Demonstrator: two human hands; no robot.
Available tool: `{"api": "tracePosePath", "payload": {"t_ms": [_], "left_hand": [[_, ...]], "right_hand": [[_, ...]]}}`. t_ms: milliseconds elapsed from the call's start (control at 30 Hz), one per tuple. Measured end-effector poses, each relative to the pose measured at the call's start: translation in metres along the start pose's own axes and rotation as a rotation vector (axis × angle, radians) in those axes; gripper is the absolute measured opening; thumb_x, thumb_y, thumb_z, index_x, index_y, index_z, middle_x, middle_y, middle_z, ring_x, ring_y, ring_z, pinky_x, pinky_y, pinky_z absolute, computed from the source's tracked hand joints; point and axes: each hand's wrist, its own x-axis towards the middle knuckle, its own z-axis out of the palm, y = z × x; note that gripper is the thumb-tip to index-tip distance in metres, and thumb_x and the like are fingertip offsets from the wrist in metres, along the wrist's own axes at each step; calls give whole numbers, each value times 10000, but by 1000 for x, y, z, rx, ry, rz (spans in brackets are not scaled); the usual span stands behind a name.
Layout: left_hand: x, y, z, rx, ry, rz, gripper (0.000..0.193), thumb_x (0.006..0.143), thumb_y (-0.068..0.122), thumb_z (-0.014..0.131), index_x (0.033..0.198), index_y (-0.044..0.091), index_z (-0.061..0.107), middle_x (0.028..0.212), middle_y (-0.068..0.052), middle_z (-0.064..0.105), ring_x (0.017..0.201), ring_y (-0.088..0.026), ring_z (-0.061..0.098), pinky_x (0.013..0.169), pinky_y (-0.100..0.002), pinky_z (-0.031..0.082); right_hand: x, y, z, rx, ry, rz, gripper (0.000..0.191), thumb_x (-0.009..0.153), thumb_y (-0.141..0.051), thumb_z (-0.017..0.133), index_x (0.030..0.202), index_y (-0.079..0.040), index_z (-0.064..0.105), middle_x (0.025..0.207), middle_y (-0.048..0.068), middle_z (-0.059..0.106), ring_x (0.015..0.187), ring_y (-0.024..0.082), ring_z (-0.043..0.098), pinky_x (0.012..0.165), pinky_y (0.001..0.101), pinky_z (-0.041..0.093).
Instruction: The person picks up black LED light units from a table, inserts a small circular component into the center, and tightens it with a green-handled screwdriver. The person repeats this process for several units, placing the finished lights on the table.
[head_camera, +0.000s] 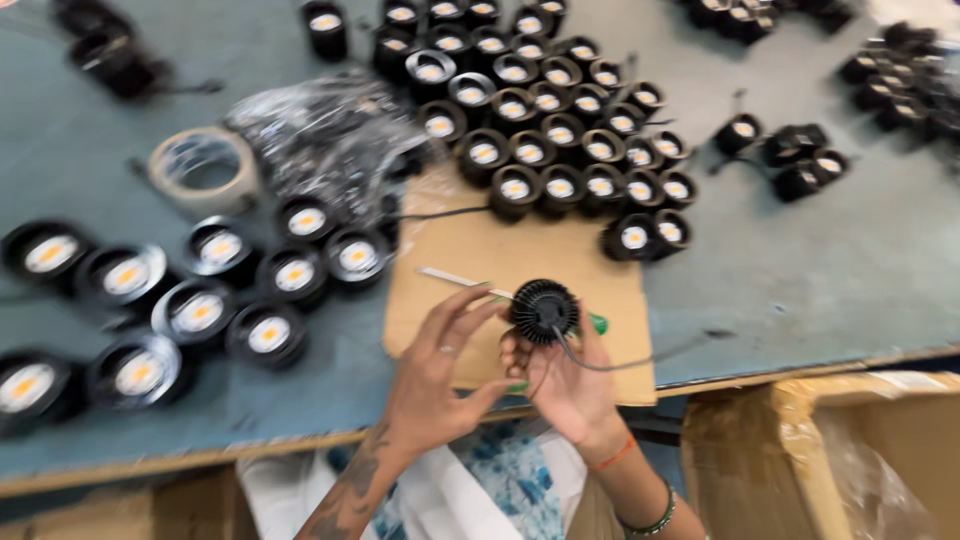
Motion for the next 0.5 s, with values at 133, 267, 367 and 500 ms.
{"api": "tracePosePath", "payload": {"t_ms": [133,267,367,500], "left_hand": [[-20,1,-11,41,-26,-42,734,734,122,850,1404,92,552,1448,-170,580,1300,-391,589,1050,-439,510],[-37,-10,-22,-71,-2,-130,751,768,118,837,1445,61,517,1426,-180,612,1315,-381,615,1091,-424,507],[-45,-18,-26,-194,-50,-128,772,769,90,808,1473,44,494,1421,-190,622,1317,-378,634,1104,-415,505],[-51,-23,-20,-229,-11,-133,763,749,83,833,1440,55,511,1381,-175,649,1280,-370,672,1088,-412,517]], "right_hand": [[10,55,-5,-172,173,134,727,1041,-633,348,1268,15,585,1018,208,702,874,300,714,795,404,589],[11,62,-20,-338,379,260,705,1027,-599,286,1227,-13,623,961,174,756,709,250,686,618,361,543],[8,50,-35,-428,69,367,765,1041,-657,265,1188,-8,641,728,171,706,568,244,682,491,293,518],[5,41,-46,-453,82,441,798,1071,-643,250,1177,54,623,702,188,685,528,211,631,448,278,466]]}}
